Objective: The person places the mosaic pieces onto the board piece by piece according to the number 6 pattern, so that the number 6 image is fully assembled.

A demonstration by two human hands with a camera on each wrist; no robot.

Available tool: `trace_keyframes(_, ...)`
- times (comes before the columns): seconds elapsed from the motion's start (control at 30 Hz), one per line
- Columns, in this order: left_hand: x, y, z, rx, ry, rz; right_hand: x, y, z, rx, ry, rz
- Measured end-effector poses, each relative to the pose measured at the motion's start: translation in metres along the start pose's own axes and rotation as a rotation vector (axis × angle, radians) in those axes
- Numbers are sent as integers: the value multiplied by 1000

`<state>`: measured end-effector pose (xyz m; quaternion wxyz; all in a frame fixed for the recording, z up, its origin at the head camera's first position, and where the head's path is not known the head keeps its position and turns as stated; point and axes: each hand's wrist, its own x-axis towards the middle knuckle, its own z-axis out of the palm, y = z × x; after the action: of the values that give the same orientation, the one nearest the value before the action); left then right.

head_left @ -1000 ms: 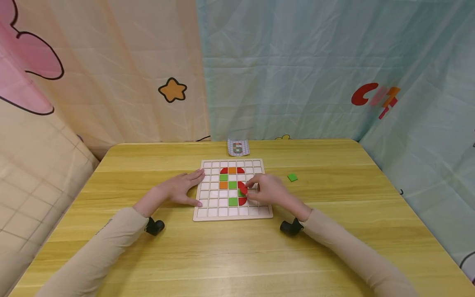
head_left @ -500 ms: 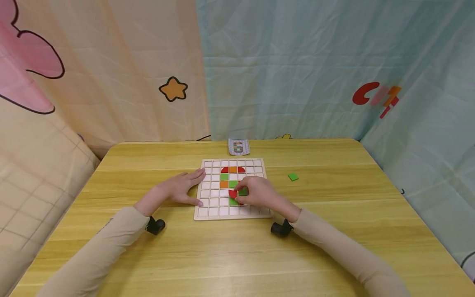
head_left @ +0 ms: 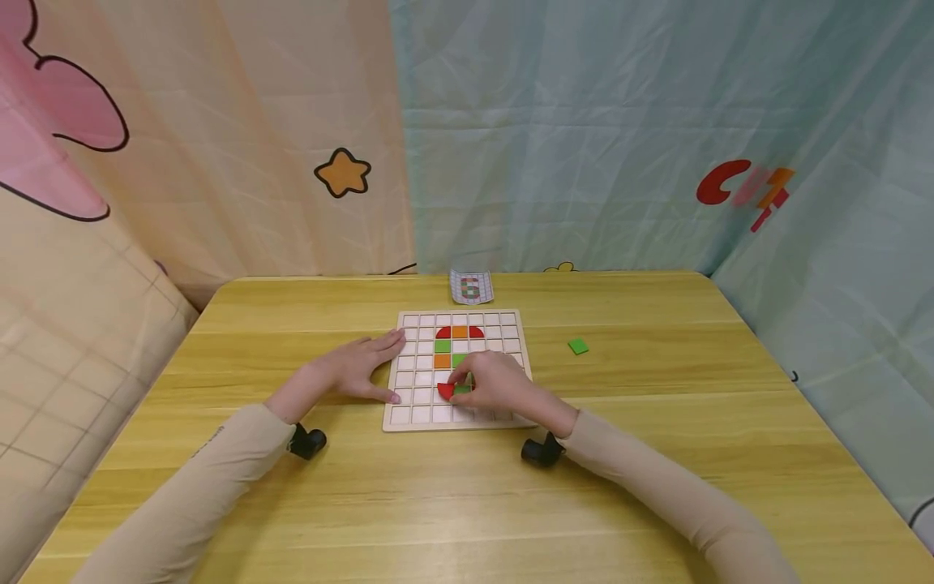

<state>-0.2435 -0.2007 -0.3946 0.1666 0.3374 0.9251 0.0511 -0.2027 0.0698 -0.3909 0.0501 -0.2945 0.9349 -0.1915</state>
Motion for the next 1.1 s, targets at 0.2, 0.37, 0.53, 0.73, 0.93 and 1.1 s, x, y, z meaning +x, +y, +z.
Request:
trace_keyframes(0.2,0,1,0,4,-14,-9,1,-2,2,9,-11,-2)
trace_keyframes(0.37,1,1,0,3,-8,-9,1,-3,3,0,-16,5)
trace_keyframes(0.53,0,1,0,0,-6,-6,1,-5,2,0,-18,10)
trace_keyframes(0.73,0,1,0,2,-4,1,1,-6,2,6,-16,15)
trace_keyframes(0.93,0,0,1,-1,18,19,2,-6,4,-4,-15,25)
trace_keyframes(1.1,0,0,0,3,14,10,2,-6,3,0,-13,28)
